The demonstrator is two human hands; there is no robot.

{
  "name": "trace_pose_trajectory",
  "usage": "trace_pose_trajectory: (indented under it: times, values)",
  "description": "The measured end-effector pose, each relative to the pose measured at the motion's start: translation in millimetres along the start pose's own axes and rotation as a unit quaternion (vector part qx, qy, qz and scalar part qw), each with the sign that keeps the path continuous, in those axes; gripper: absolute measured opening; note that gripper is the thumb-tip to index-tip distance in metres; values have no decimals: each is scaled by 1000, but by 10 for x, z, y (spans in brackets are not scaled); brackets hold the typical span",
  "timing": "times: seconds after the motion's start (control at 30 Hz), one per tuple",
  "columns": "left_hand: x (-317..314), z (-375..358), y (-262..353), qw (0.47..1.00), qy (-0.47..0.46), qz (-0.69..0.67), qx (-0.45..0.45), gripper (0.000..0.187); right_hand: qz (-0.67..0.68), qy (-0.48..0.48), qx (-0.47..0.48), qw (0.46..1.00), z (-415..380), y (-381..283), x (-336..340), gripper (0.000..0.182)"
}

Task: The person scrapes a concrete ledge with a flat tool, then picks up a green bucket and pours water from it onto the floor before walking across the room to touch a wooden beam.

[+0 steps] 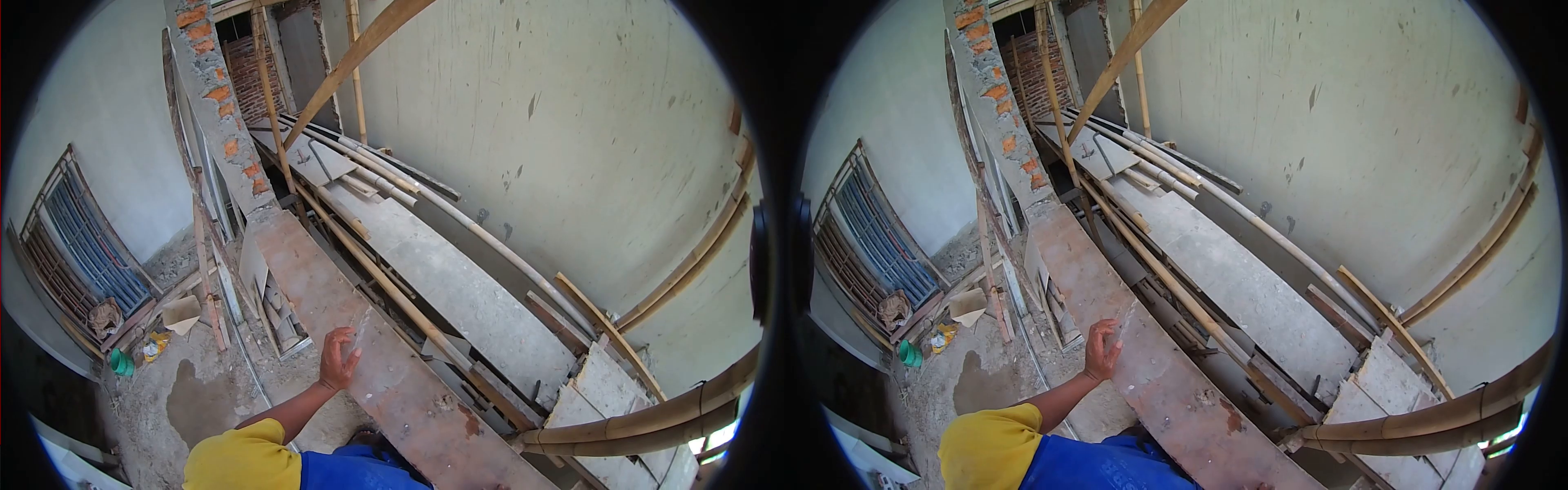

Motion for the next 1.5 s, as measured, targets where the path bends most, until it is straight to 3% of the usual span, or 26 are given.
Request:
trace_pose_trajectory:
  times: [0.17, 0.27, 0.57, 0.77, 0.87, 0.97, 1.07, 1.17, 1.27, 1.37, 1.47, 1.5]
  values:
    - [9, 9, 19, 1000, 6, -1, 1, 30, 54, 53, -1, 997, -27, 52, 23, 50]
    - [2, 3, 5, 1000, 7, 0, 0, 29, -40, 22, 43, 998, -21, 17, -37, 48]
    - [-2, 24, 26, 1000, 3, 5, 7, 28, 17, 63, 37, 997, -34, -19, 43, 42]
    - [-3, 10, 0, 1000, 4, 2, 7, 27, -41, 91, 81, 992, -2, -110, 84, 39]
    - [-2, 22, 26, 1000, 0, 7, -2, 26, -30, 73, 45, 996, 29, -104, 108, 41]
    - [-1, 19, 3, 1000, 0, 7, 8, 26, -10, 118, 41, 992, -74, 25, 13, 46]
    - [11, 20, 10, 1000, 8, 5, 12, 25, -66, 31, 72, 995, 34, -175, 78, 50]
    - [17, 20, 10, 1000, 7, 0, 23, 25, -63, 72, 60, 994, 21, -167, 115, 52]
    - [15, 21, 10, 1000, 4, 8, 17, 25, -13, 31, 33, 999, 22, -91, 66, 49]
    - [15, 20, 10, 1000, 3, 15, 16, 24, -26, 35, 34, 998, 31, -107, 81, 46]
    - [4, 19, -6, 999, -3, 14, 30, 22, -17, 121, 7, 992, -9, -51, 133, 42]
    - [3, 25, 4, 999, -6, 16, 29, 22, -22, 99, 18, 995, 7, -78, 116, 42]
Point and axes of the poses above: each hand's wrist, its own z-axis towards the middle knuckle, its own x-axis out of the back of the hand, y = z × x, the point moved 10 cm from there along z, towards the middle knuckle, and after that the axes turned 6 degrees about -z, right-handed, at the moved point
